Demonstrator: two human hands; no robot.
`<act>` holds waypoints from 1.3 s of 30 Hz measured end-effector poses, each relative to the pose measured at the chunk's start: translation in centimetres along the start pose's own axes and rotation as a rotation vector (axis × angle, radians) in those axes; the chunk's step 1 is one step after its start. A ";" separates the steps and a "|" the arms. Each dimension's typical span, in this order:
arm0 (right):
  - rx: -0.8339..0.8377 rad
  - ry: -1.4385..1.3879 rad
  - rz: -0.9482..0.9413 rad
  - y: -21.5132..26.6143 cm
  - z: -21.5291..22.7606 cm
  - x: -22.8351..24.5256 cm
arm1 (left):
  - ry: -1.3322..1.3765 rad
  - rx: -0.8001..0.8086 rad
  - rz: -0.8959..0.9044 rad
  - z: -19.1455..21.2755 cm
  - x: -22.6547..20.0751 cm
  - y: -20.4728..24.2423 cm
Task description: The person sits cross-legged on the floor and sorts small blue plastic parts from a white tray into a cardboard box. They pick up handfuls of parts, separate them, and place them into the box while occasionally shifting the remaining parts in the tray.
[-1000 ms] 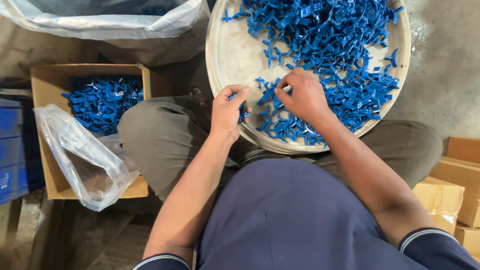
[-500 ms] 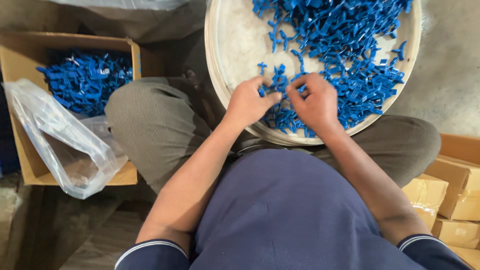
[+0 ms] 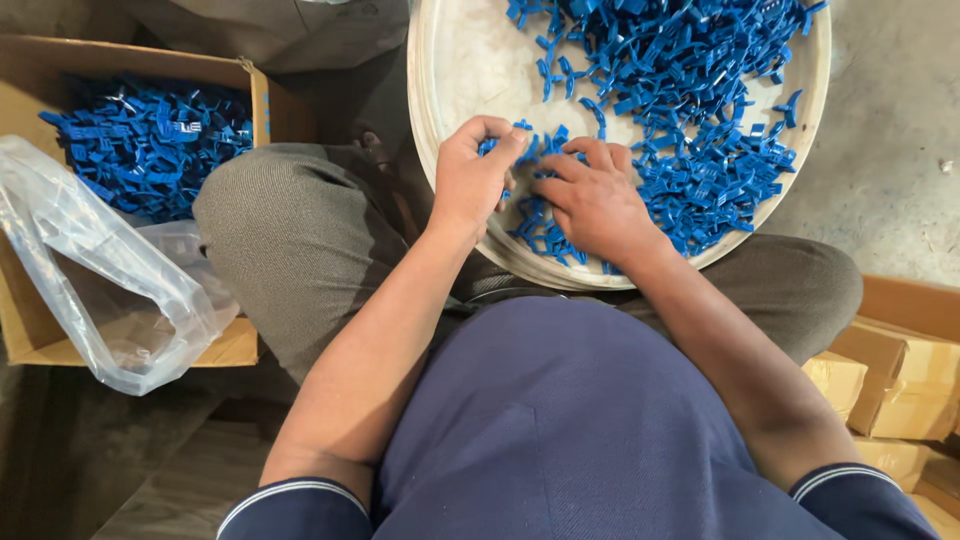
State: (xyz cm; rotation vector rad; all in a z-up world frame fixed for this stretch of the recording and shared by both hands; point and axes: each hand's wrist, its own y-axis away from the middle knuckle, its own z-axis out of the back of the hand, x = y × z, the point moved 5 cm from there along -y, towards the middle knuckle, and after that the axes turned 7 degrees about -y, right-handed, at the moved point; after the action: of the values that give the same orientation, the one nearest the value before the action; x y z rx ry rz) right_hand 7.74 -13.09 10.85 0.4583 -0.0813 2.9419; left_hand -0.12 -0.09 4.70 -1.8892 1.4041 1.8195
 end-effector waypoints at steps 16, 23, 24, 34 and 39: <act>-0.056 -1.031 -0.609 2.5 -2.0 -4.8 | -0.264 0.226 -0.279 -2.6 1.9 0.5; -0.045 -0.170 -0.241 0.1 0.5 -1.5 | -0.021 -0.137 -0.282 1.4 -1.4 0.0; -0.112 -0.098 -0.212 -0.4 1.0 -1.0 | 0.146 -0.102 -0.123 1.4 -0.9 -0.1; -0.071 -0.026 -0.342 -6.9 -2.9 -4.4 | 0.391 0.105 -0.090 0.9 -1.4 0.4; -0.183 -0.284 -0.321 -5.5 -2.6 -5.4 | 0.392 -0.140 -0.171 2.6 -1.2 -0.4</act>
State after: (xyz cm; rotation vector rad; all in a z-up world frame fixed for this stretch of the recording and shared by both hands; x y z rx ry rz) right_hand 12.97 -8.31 6.90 0.7762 -0.2799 2.5127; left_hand -1.41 2.50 4.94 -2.4575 1.1922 1.5628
